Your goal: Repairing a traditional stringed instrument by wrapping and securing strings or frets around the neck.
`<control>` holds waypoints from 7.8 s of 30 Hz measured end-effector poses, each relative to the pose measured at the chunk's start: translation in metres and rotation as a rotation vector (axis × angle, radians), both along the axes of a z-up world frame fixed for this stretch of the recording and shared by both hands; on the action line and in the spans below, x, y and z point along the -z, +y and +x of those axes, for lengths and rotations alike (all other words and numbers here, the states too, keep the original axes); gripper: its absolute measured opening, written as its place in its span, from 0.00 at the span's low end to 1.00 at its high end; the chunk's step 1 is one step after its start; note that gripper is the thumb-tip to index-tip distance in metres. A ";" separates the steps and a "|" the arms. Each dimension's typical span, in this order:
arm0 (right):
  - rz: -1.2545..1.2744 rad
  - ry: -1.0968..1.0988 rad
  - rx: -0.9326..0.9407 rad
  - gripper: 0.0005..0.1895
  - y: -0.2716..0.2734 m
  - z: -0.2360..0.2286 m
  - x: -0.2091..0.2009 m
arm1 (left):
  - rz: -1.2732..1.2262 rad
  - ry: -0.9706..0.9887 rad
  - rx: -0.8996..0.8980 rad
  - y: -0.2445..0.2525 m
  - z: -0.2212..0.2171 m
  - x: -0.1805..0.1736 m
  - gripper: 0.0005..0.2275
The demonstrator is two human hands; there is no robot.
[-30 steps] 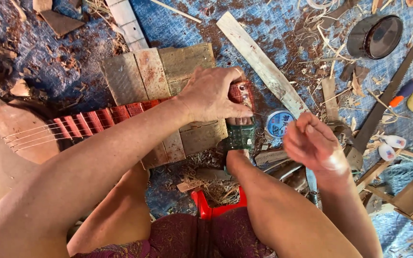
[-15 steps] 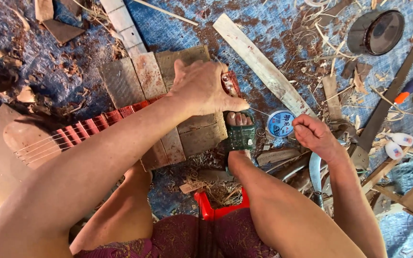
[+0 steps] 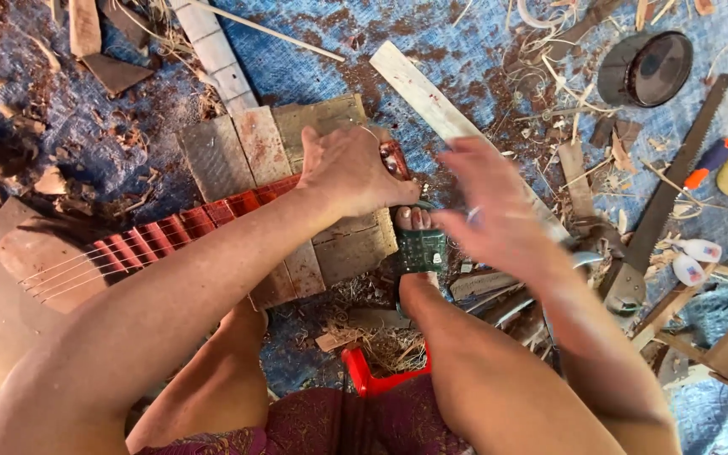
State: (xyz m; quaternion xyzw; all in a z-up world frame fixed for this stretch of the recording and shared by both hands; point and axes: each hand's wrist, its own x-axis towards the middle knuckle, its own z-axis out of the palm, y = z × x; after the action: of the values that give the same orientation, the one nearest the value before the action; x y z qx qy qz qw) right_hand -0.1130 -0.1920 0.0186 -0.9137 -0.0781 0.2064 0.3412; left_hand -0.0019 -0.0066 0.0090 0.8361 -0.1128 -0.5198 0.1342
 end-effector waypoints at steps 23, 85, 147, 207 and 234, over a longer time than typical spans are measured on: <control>1.452 0.428 0.471 0.13 -0.004 -0.022 0.090 | -0.739 0.145 -0.238 0.050 -0.015 0.051 0.15; 1.417 0.192 0.555 0.14 0.019 -0.080 0.064 | -0.213 -0.563 0.020 0.033 -0.052 -0.005 0.28; 0.023 -0.058 0.719 0.18 -0.097 -0.279 0.169 | -0.468 -0.839 -0.503 0.117 -0.155 0.054 0.05; 1.318 1.186 0.663 0.20 0.196 -0.097 0.062 | -0.498 -0.092 -0.830 0.233 -0.152 0.082 0.07; 1.348 0.943 0.501 0.35 0.215 -0.077 0.084 | -0.704 -0.072 -1.399 0.224 -0.151 0.100 0.03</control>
State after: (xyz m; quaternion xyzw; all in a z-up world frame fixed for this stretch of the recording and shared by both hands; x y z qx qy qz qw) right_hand -0.1903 0.0227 -0.0656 -0.3252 0.1697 0.3928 0.8433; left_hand -0.1534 0.2172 -0.0908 0.6376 0.2778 -0.2205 0.6839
